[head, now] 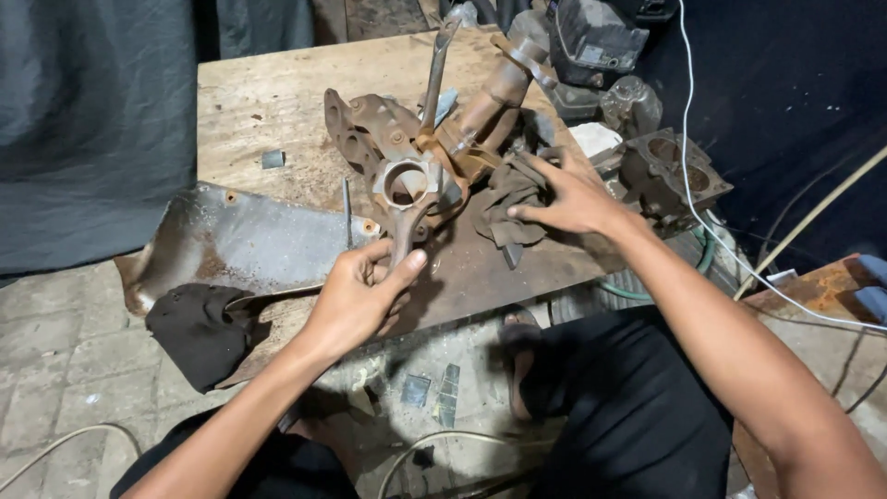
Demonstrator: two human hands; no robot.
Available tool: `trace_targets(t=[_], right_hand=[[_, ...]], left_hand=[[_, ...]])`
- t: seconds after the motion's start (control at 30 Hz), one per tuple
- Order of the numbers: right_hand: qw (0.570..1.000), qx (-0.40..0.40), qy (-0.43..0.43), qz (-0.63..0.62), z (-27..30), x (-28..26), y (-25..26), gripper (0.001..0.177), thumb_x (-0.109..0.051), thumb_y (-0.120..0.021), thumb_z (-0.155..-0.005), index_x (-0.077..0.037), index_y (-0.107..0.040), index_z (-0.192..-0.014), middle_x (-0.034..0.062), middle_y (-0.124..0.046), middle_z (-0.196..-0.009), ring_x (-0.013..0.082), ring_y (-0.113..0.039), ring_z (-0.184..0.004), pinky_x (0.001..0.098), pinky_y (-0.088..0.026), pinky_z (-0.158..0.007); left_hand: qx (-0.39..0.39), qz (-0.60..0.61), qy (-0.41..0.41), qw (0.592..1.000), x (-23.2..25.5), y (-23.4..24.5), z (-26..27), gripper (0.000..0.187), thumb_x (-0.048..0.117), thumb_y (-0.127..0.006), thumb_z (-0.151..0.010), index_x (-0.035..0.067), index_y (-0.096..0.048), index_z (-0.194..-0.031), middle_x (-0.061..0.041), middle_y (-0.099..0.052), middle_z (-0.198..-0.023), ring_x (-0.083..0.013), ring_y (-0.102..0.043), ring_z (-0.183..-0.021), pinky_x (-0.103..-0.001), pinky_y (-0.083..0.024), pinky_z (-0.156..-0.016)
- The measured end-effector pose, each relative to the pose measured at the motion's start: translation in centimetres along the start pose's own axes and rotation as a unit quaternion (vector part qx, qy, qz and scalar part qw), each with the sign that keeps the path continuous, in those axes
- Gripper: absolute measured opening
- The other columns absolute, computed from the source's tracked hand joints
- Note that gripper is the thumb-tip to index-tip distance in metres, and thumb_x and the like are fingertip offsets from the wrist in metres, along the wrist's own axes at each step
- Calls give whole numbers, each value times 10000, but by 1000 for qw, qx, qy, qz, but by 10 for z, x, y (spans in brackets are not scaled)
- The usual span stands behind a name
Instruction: The person cleans a rusty engine block and a connecting rod using a metal file and a cloth. They scrape the surfaces of the parts to remove rust and debris, then wipe them down with the cloth.
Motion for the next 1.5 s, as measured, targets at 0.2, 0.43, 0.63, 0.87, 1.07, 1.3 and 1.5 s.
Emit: trace_targets(t=[0.2,0.43,0.63,0.87,1.07,1.3,1.5], right_hand=[[999,34,-3,-5,-34,38,-15,811,-316,-853,-738,-207,-530,-1474,220,-623,-1368,416,-575,-1303,519,-391,-1143],[992,88,68,-63,-35,48,-8,594,-303,-919,-652,-144,-675,-1169,167,-710,-1033,410,-676,-1058,517,-514,-925],[985,118,85,-94,-19,26,8,332,-186,-875,-682,-114,-660,-924,121,-710,-858,405,-696,-862,478,-518,-763],[965,85,88,-232,-13,10,10,114,-173,-765,-875,-124,-667,-909,7,-645,-807,167,-586,-801,334,-489,-753],[959,100,107,-242,-20,17,6,145,-138,-804,-840,-99,-670,-878,26,-613,-749,162,-567,-748,308,-477,-706],[960,146,112,-212,-16,-1,19,153,-109,-747,-932,-115,-749,-1085,116,-734,-939,266,-683,-893,413,-538,-849],[970,132,58,-197,-13,5,20,227,-225,-611,-1018,-101,-702,-1185,170,-716,-1059,362,-672,-1076,530,-494,-946]], left_hand=[[-2,0,13,1000,-18,-15,-13,275,246,-667,-1017,9,-628,-883,-96,-436,-437,-113,-351,-305,-274,-337,-264],[-24,-17,30,999,-5,-27,-7,266,234,-653,-1015,-2,-648,-893,-100,-465,-443,-121,-381,-315,-279,-340,-282],[-22,-17,26,999,-4,-26,-6,267,240,-652,-1019,-3,-652,-908,-96,-462,-434,-119,-371,-308,-270,-350,-285],[-13,5,28,1000,-6,-20,-5,264,237,-663,-1011,1,-648,-894,-101,-466,-453,-119,-379,-323,-273,-358,-288],[-11,-7,24,1000,-6,-16,-5,274,255,-659,-1016,11,-640,-892,-95,-464,-440,-121,-384,-306,-276,-358,-280],[-12,3,15,1000,-5,-15,-3,277,252,-667,-1012,8,-645,-882,-91,-441,-435,-124,-379,-298,-270,-348,-273],[-13,7,16,1000,-5,-15,-5,277,244,-665,-1013,-10,-643,-904,-91,-450,-437,-117,-375,-304,-271,-354,-273]])
Point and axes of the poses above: each hand's wrist, its own z-axis away from the middle knuckle, its own y-axis out of the back of the hand, x = y × z, the point moved 4 cm from there along -z, towards the middle knuckle
